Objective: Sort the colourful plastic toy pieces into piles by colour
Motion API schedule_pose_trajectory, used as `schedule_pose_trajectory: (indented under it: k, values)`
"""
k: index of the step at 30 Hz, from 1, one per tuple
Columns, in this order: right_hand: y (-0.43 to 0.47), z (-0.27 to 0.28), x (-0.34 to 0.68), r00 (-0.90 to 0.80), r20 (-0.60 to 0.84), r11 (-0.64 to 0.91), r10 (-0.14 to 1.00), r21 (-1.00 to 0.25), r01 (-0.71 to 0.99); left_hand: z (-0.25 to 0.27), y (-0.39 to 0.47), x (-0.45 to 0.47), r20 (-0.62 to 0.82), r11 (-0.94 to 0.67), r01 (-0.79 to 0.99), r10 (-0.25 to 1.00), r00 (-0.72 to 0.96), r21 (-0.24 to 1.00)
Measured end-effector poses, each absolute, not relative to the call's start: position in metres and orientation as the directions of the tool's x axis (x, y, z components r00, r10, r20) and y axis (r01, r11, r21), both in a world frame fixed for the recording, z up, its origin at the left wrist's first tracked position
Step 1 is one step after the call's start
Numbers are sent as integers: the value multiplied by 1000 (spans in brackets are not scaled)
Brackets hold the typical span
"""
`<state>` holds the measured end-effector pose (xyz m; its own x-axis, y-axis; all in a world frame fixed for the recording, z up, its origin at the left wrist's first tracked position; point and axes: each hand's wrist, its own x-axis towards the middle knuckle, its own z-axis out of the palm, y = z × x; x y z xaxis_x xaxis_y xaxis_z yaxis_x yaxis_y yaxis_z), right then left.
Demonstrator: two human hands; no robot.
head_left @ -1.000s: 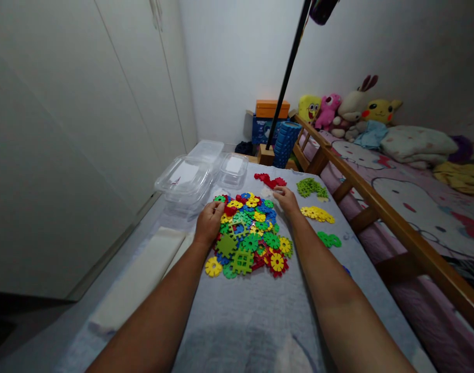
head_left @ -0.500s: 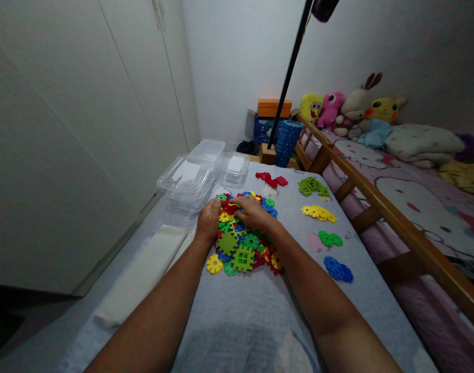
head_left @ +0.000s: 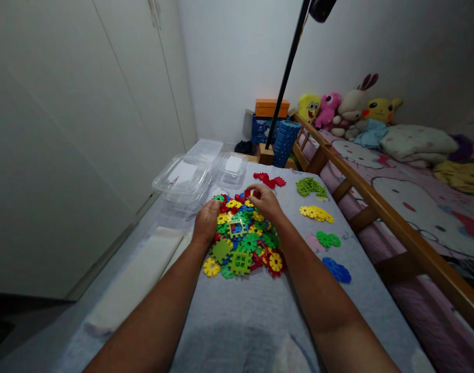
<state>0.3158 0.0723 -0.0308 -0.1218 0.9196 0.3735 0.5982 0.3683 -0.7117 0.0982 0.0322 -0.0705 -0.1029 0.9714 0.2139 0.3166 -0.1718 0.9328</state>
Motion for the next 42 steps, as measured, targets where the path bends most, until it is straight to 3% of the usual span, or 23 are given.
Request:
schedule_pose_trajectory:
  k: [6, 11, 21, 28, 38, 42]
  values:
    - [91, -44, 379, 384, 337, 56, 860, -810, 584, -67, 31, 99, 225, -174, 366, 969, -100, 914]
    - [99, -65, 403, 537, 249, -127, 806, -813, 568, -67, 32, 99, 213, -166, 373, 973, -88, 913]
    - [109, -81, 401, 567, 270, -139, 778, -807, 574, -64, 32, 100, 212, -158, 398, 972, -97, 904]
    - [109, -82, 399, 452, 282, -66, 846, -787, 614, -64, 32, 100, 206, -153, 396, 974, -94, 905]
    - [106, -83, 399, 331, 248, -114, 910, -620, 777, -65, 32, 100, 198, -149, 397, 977, -85, 906]
    - [103, -81, 399, 330, 241, -115, 913, -623, 774, -63, 32, 99, 197, -151, 400, 978, -75, 904]
